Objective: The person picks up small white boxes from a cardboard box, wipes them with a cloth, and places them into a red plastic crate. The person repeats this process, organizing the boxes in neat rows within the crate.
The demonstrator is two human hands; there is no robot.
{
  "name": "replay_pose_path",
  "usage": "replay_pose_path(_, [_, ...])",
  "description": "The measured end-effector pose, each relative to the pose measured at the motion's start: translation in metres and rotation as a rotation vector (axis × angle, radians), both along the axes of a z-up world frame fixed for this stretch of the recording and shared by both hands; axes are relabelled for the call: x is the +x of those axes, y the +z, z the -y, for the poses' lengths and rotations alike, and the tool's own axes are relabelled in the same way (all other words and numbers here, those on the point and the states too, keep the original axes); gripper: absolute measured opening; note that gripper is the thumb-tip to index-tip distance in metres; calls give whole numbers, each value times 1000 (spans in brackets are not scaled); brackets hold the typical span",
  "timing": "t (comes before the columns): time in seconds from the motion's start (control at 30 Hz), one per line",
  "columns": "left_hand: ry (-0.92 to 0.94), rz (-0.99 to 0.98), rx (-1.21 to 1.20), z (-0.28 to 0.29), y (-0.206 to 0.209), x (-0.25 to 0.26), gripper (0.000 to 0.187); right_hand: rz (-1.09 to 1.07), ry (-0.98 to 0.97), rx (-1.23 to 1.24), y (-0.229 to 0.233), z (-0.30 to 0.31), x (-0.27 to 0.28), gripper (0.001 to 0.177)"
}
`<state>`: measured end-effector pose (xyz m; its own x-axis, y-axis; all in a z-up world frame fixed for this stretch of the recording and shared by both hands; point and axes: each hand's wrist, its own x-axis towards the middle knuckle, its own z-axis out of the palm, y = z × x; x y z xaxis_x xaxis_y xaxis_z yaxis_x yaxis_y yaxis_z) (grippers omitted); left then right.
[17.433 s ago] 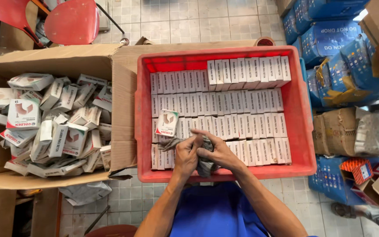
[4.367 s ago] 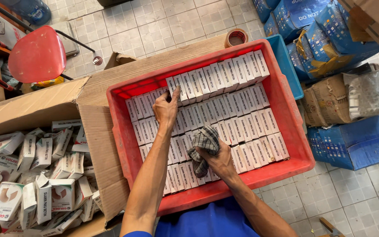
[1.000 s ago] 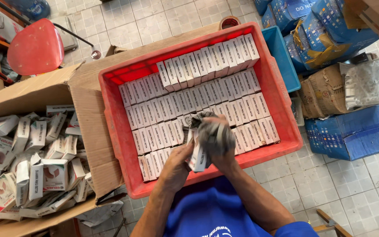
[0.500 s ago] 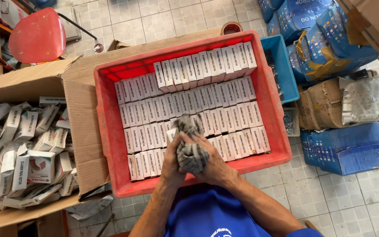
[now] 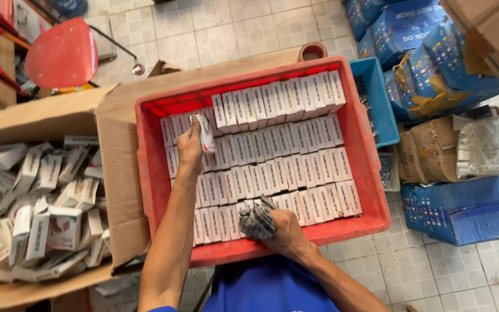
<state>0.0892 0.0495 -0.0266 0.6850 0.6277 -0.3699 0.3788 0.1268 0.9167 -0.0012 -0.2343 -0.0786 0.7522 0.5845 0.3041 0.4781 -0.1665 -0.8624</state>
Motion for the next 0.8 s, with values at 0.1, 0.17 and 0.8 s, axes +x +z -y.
replay_pose_path(0.1, [85,14,-149,-20,-36,47,60,56,11,-199,-4,0,2,45])
replay_pose_path(0.17, [166,-221,82,-17,-54,68,101,-18,2,-243,-7,2,0,40])
replay_pose_path(0.8, [-77,-360,248,-28,-54,66,120,-665,8,-321,73,-22,31,36])
